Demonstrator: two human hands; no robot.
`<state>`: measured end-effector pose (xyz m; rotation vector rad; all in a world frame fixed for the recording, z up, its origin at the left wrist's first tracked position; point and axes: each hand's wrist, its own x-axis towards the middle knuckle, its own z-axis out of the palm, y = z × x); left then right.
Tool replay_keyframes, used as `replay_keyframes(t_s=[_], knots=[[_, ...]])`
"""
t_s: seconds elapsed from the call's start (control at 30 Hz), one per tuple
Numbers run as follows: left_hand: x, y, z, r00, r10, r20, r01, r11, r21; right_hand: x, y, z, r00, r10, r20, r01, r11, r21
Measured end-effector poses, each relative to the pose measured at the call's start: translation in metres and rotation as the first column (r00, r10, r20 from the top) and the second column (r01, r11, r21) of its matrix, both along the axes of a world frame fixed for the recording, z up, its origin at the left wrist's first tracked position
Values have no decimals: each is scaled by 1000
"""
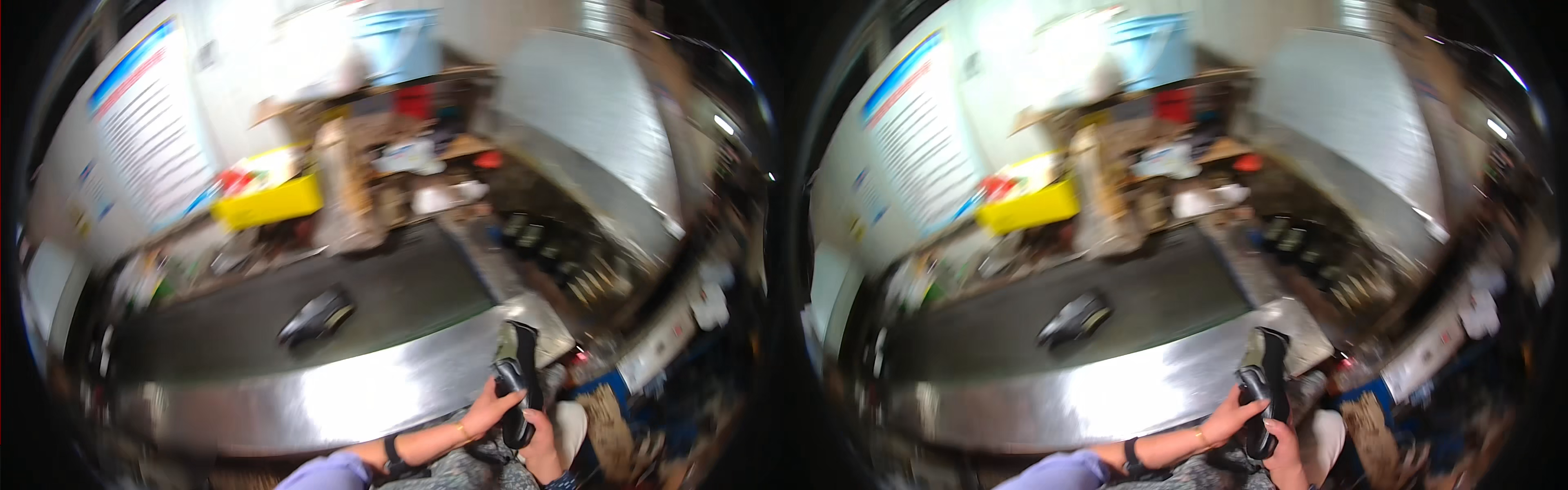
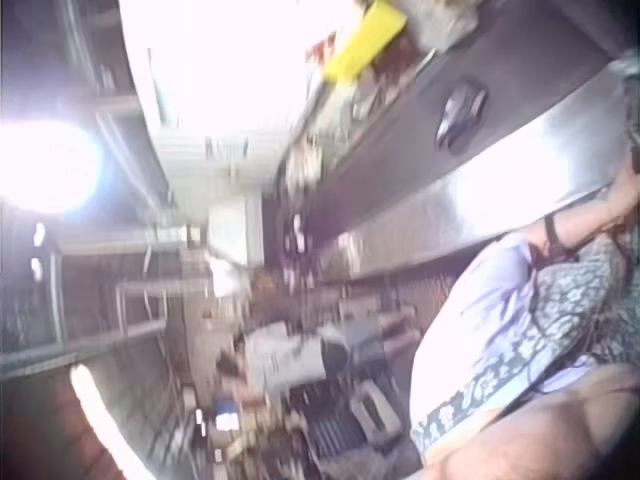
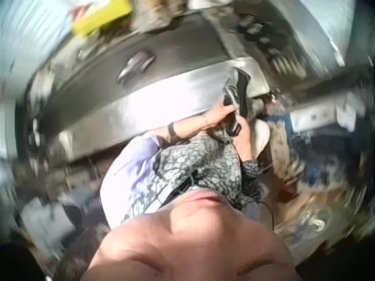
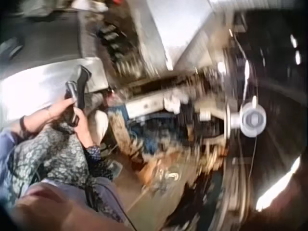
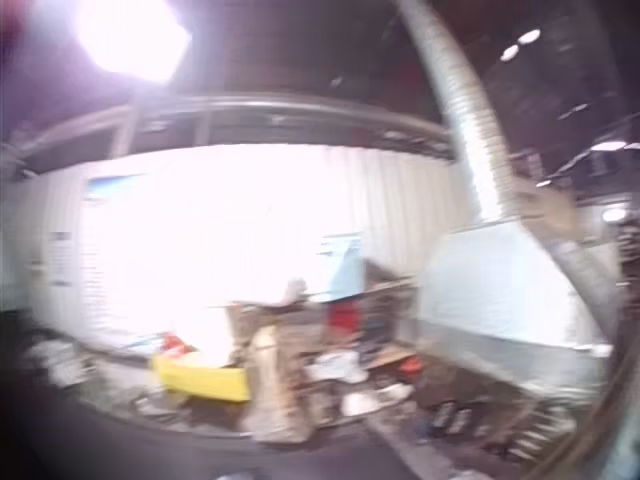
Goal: Assembling and inspecting shoes on a conveyor belt in a factory.
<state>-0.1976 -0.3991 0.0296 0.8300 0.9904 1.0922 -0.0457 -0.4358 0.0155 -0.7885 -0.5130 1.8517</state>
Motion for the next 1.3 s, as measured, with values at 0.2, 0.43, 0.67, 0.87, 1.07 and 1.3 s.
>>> replay_keyframes(t_s=[0.2,0.43,0.67,0.87,1.07,1.3], knots=[[-7,-4,-2,603,-798,-13,795,599,98,99,-46,88,888,-394,237,356,915,189],[-12,-37,-50,573,-820,-7,799,560,-219,289,-124,157,-128,-705,698,438,591,677],[-3,-33,-65,771,-636,43,627,746,-224,405,-115,201,-628,-313,712,463,585,666],[16,-45,-60,834,-550,-52,527,820,-223,434,-98,212,-608,-126,784,491,717,495],[19,-43,-57,828,-557,-64,538,821,-191,392,-72,177,-666,134,733,572,722,388],[18,-31,-80,783,-616,-88,585,776,-235,406,-70,158,-870,-78,488,325,654,683]])
